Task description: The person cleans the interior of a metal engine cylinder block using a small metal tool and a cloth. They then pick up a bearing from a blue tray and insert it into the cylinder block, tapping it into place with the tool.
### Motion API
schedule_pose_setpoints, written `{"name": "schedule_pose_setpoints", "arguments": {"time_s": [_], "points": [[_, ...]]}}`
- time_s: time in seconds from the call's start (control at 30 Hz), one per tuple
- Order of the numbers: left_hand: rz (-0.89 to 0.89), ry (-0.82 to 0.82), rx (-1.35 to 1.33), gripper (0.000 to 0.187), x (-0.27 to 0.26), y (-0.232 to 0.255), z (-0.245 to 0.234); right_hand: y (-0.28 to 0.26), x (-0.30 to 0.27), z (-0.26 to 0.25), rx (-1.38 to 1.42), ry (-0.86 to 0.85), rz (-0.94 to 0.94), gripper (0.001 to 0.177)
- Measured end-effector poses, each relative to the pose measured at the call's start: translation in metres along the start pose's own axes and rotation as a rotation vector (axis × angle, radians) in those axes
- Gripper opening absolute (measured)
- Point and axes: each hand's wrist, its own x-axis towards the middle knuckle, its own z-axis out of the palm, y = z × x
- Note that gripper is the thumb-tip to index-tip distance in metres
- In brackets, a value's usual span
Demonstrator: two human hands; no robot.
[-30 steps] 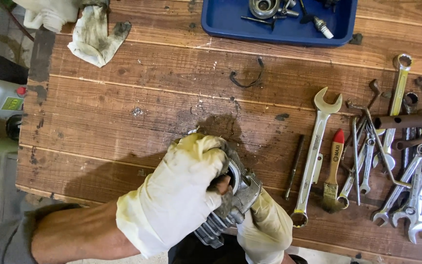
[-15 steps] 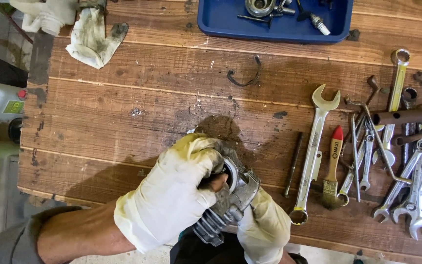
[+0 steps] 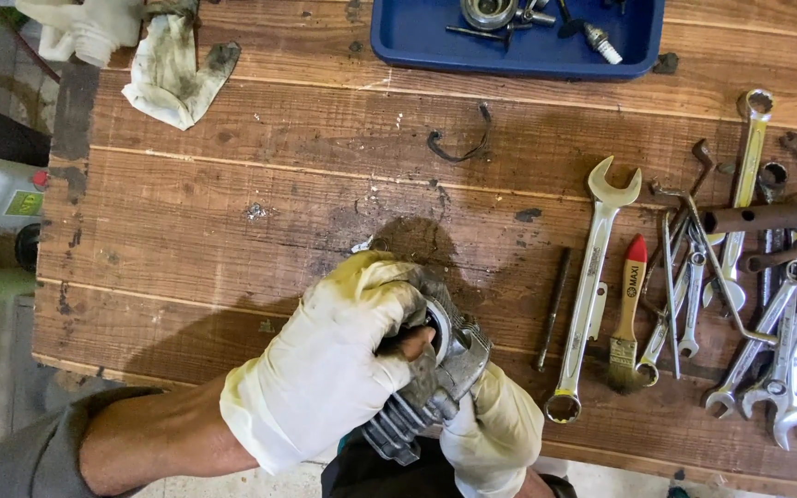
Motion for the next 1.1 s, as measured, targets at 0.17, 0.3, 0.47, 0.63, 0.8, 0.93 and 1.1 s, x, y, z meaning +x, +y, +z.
{"name": "schedule_pose_setpoints", "arguments": {"time_s": [0.17, 0.3, 0.47, 0.63, 0.8, 0.93, 1.1], "points": [[0.036, 0.013, 0.011, 0.016, -0.001, -0.003, 0.001, -0.006, 0.064, 0.026, 0.483, -0.042, 0.555, 0.032], [0.023, 0.005, 0.025, 0.017, -0.001, -0.002, 0.001, 0.02, 0.054, 0.015, 0.79, -0.092, 0.622, 0.032], [0.056, 0.023, 0.037, 0.019, -0.001, -0.005, 0.003, 0.057, 0.049, 0.007, 0.119, -0.322, 0.572, 0.042], [0.053, 0.016, 0.052, 0.018, -0.001, -0.004, 0.003, 0.035, 0.068, 0.007, 0.098, -0.378, 0.313, 0.021], [0.058, 0.028, 0.06, 0.017, -0.002, -0.002, 0.004, -0.012, 0.098, 0.02, 0.319, -0.399, 0.423, 0.017], [0.059, 0.019, 0.098, 0.02, -0.001, -0.004, 0.005, -0.028, 0.11, 0.022, 0.497, -0.482, 0.359, 0.025], [0.046, 0.018, 0.121, 0.018, -0.001, -0.007, 0.006, -0.001, 0.077, 0.004, 0.109, -0.363, 0.418, 0.047]]}}
